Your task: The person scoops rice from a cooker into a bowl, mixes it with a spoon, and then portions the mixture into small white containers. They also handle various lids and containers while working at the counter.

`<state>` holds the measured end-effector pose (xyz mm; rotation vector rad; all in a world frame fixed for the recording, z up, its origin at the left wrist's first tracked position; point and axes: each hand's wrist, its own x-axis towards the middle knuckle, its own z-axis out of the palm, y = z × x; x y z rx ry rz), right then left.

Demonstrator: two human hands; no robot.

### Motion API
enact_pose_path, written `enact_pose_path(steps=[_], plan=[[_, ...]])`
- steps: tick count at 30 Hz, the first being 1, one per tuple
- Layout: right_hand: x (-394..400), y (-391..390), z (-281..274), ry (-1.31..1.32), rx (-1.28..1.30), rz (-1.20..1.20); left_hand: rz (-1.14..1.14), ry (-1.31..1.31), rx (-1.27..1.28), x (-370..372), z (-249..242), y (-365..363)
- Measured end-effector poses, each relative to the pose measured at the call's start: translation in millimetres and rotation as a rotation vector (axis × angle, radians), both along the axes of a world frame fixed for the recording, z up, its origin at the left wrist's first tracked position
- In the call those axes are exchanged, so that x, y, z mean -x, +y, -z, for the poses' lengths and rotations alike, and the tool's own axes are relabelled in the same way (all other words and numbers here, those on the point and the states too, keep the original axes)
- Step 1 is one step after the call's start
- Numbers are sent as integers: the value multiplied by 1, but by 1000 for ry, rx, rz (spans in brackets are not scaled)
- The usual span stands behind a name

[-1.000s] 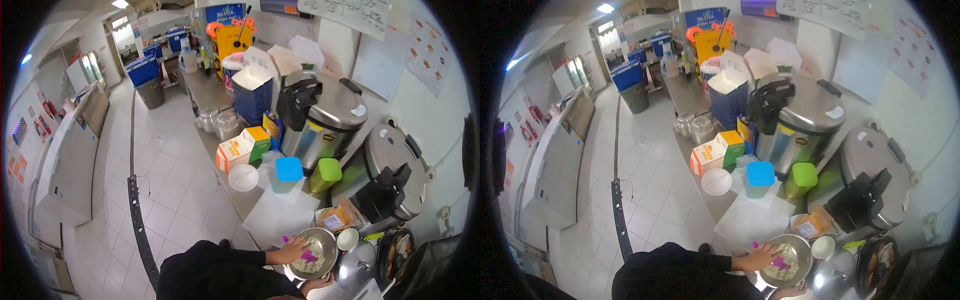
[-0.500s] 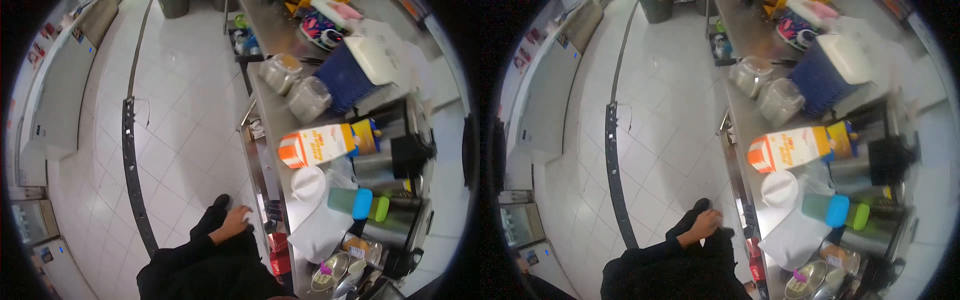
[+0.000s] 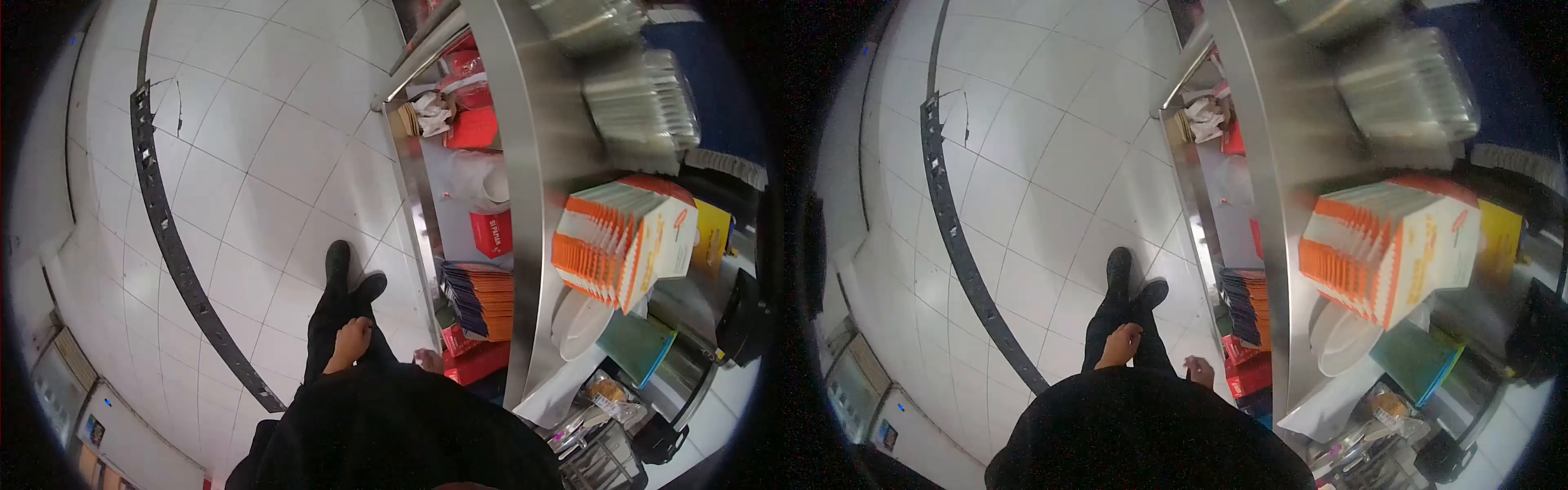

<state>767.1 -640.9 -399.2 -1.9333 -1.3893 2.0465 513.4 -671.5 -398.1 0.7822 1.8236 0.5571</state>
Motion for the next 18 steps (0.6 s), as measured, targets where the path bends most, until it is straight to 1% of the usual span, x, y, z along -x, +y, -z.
enact_pose_path(steps=[1, 3, 7, 8, 10, 11, 12, 13, 14, 15, 16, 17, 18], plan=[[-33, -27, 46, 302, 124, 78, -5, 2, 2, 0, 2, -3], [-22, -25, 47, 273, 128, 72, -12, -22, 127, 3, 5, -10], [24, -12, 18, 144, 127, 74, -51, 4, 165, 21, 10, -25], [35, -6, 11, 146, 123, 71, -66, 27, 163, 26, 11, -30], [67, 16, -6, 19, -131, -69, -83, 27, 170, 39, 11, -35], [80, 28, -6, -44, -262, -135, -82, 29, 162, 45, 13, -36], [84, 42, -1, -33, -362, -86, -104, 41, 147, 51, 16, -38], [83, 62, 12, -94, -386, -100, -123, 52, 133, 55, 19, -40], [116, 99, -13, -210, -494, -115, -116, 54, 127, 58, 21, -41], [127, 123, 0, -146, -614, 101, -137, 46, 132, 61, 23, -42], [96, 147, 59, -348, -891, -70, -158, 40, 135, 65, 25, -41], [115, 186, 44, -467, -960, -113, -151, 47, 124, 68, 30, -41], [113, 222, 63, -501, -1055, -65, -179, 37, 147, 70, 35, -43]])
